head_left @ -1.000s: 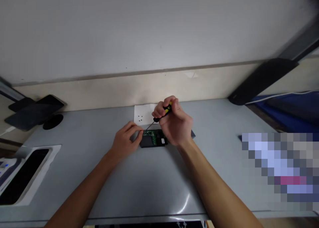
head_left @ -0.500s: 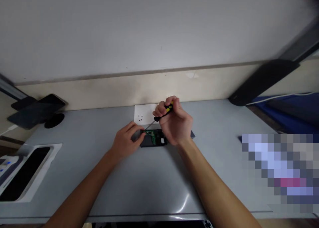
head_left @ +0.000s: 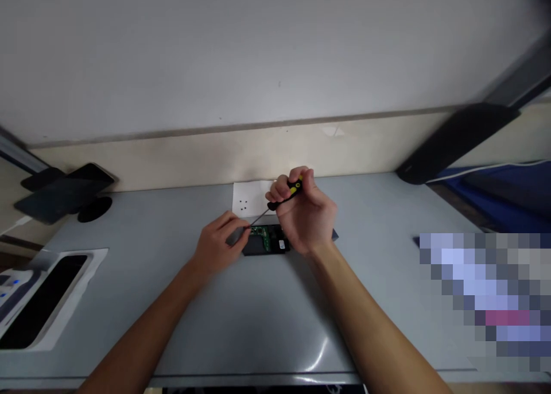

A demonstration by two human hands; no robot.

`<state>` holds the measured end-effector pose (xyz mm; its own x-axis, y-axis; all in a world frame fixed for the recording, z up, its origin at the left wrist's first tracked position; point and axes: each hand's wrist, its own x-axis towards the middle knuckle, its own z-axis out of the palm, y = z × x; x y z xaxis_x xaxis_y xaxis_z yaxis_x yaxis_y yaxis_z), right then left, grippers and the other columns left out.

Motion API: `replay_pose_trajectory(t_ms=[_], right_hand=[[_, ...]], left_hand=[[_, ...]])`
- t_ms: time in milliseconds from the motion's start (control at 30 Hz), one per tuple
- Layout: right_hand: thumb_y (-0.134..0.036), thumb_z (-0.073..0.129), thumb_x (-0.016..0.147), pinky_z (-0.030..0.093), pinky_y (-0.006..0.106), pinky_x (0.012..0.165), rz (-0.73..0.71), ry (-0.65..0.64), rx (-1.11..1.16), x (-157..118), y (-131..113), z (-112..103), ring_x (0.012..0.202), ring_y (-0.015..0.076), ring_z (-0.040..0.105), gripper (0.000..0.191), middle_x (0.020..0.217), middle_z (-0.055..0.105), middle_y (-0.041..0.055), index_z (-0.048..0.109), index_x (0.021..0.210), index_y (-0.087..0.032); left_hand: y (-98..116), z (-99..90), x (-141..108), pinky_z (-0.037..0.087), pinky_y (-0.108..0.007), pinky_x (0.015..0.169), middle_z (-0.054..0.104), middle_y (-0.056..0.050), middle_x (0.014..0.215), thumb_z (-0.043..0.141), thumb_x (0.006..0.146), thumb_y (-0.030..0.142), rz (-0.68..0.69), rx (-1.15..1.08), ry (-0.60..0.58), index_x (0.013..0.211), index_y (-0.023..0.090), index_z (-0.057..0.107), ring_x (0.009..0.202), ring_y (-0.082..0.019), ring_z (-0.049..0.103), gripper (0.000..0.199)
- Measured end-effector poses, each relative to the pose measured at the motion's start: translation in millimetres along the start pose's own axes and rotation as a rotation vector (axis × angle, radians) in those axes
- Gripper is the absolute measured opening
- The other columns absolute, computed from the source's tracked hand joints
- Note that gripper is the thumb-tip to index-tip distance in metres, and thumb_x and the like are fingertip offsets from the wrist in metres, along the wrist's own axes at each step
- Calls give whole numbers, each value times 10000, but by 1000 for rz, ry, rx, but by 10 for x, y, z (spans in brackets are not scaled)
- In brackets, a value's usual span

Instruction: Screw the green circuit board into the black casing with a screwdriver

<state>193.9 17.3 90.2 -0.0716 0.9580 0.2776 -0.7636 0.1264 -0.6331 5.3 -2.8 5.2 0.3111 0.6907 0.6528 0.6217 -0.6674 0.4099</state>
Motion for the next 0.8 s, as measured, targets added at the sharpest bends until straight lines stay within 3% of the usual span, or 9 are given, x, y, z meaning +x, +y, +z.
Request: replay_pose_trajectory(t_ms=[233,800], right_hand=[[-424,496,1002,446,321,692,-2,4,-35,0,3,8,644,155,404,252,709,363,-11,498,820,-250],[-467,512,992,452,345,699,-47,1,-130,-14,21,11,664,169,425,272,715,383,1,508,822,-255]], left_hand=[[0,3,11,540,-253,741,646,2,901,664,921,172,24,-10,49,1014,232,680,781,-114,646,112],[-20,33,-13,529,-268,741,650,1,894,640,943,180,-12,-21,36,1002,236,688,787,-120,635,94]])
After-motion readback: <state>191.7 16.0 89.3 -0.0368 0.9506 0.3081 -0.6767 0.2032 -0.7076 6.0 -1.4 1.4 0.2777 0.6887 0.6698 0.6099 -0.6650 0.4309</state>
